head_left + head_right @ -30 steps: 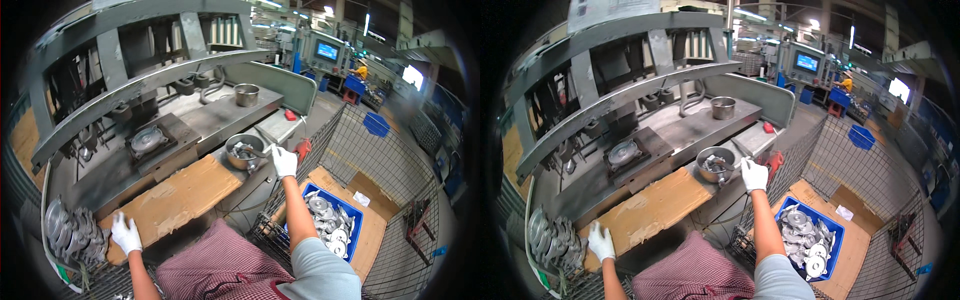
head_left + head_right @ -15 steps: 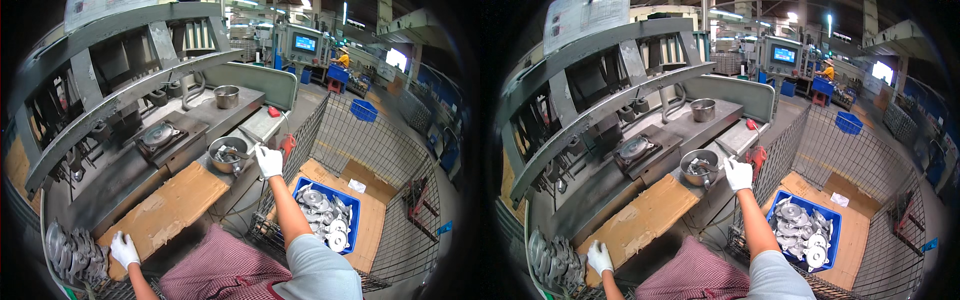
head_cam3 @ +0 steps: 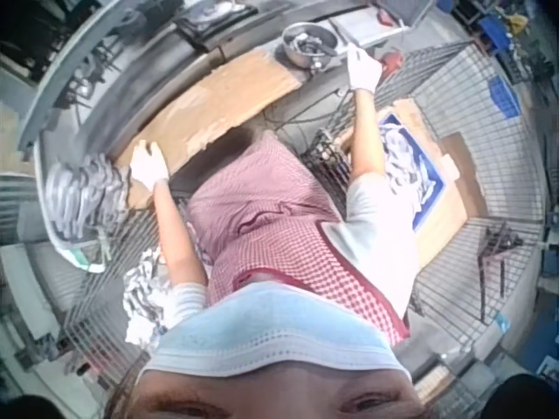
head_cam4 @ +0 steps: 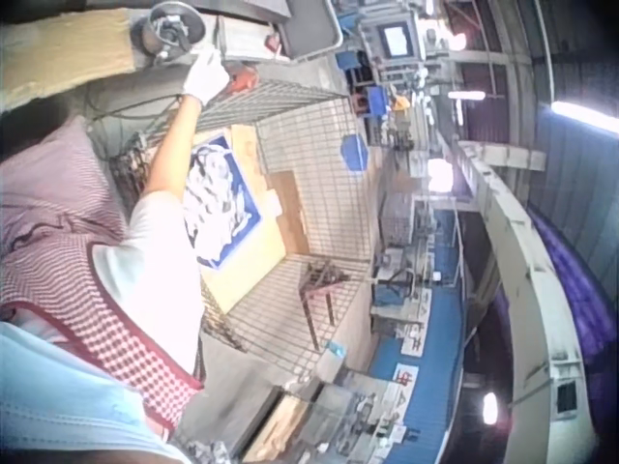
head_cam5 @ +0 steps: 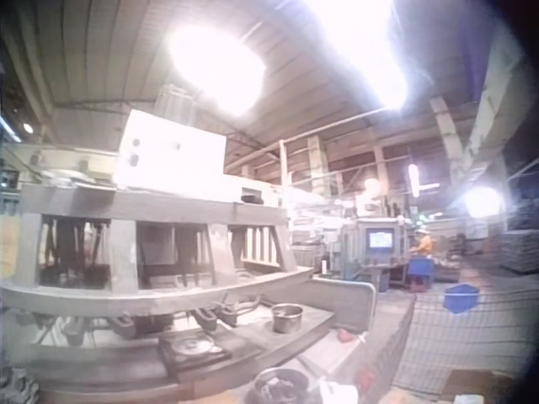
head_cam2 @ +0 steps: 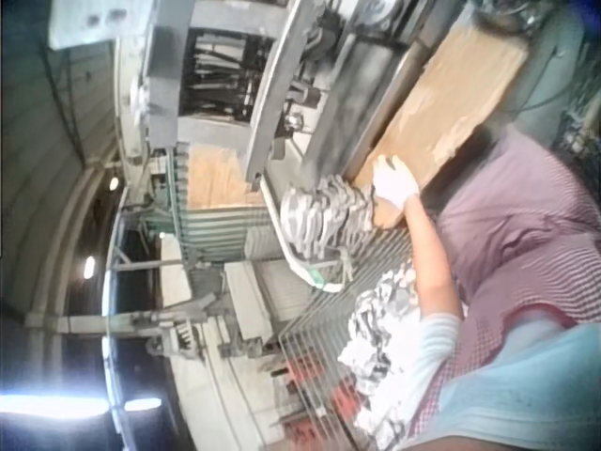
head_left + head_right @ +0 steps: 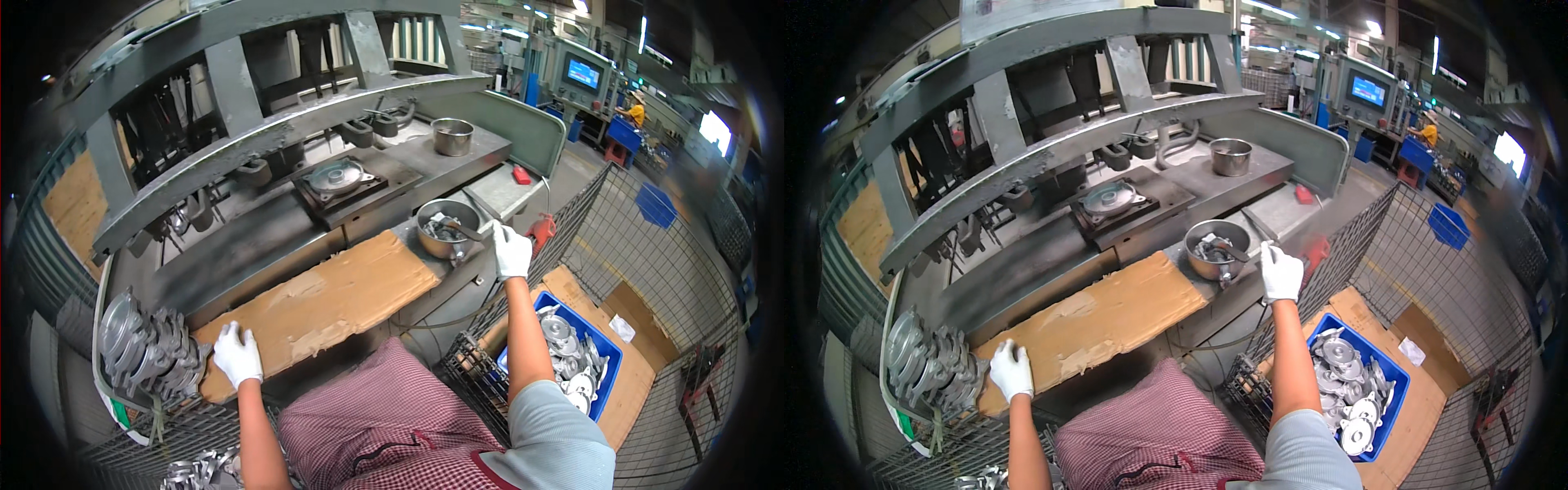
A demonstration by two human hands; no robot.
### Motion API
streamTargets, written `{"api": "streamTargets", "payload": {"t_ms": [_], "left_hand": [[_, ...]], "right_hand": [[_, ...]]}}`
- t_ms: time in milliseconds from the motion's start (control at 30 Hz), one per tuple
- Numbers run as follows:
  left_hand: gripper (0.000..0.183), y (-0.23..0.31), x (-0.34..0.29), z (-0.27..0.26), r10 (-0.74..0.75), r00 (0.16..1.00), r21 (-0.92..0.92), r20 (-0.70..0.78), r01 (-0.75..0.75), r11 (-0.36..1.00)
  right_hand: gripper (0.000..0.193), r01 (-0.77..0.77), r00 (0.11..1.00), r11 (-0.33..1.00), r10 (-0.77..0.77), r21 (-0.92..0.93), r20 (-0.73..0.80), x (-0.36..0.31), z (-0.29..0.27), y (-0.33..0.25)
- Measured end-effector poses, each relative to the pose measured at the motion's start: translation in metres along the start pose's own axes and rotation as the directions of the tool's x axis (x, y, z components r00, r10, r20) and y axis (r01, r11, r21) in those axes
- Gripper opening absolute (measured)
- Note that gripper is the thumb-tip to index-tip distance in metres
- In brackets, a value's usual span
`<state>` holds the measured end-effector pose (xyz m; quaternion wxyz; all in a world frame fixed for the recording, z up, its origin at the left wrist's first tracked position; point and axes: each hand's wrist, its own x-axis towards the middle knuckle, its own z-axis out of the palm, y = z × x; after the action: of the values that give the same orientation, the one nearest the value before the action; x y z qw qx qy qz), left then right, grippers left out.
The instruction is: The person deburrs the edges of metal castings using a deburring tool, then sorts them into a plastic sorting bin by hand.
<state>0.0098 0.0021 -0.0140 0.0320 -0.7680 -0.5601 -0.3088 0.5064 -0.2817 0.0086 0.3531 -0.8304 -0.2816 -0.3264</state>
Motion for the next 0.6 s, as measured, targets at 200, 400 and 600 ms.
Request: {"api": "streamTargets", "payload": {"t_ms": [200, 400, 600], "left_hand": [[0.036, -0.0009, -0.0009, -0.0028, -0.017, 1.000, -0.055, -0.015, 0.016, 0.998], [0.038, -0.0005, -0.0024, -0.0026, 0.006, 0.998, 0.037, -0.061, -0.004, 0.999], [0.028, 0.0042, -0.0024, -0.0016, -0.008, 0.995, 0.034, -0.103, 0.011, 0.999]], "right_hand": [[0.037, -0.061, 0.998, 0.997, 0.060, 0.042, 0.016, 0.0002, 0.0008, 0.0010], [0.038, -0.087, 0.996, 0.993, 0.084, 0.085, 0.036, 0.0010, 0.0022, 0.0014], [0.037, -0.018, 1.000, 1.000, 0.018, 0.025, 0.005, 0.0006, 0.0011, 0.0028]]}}
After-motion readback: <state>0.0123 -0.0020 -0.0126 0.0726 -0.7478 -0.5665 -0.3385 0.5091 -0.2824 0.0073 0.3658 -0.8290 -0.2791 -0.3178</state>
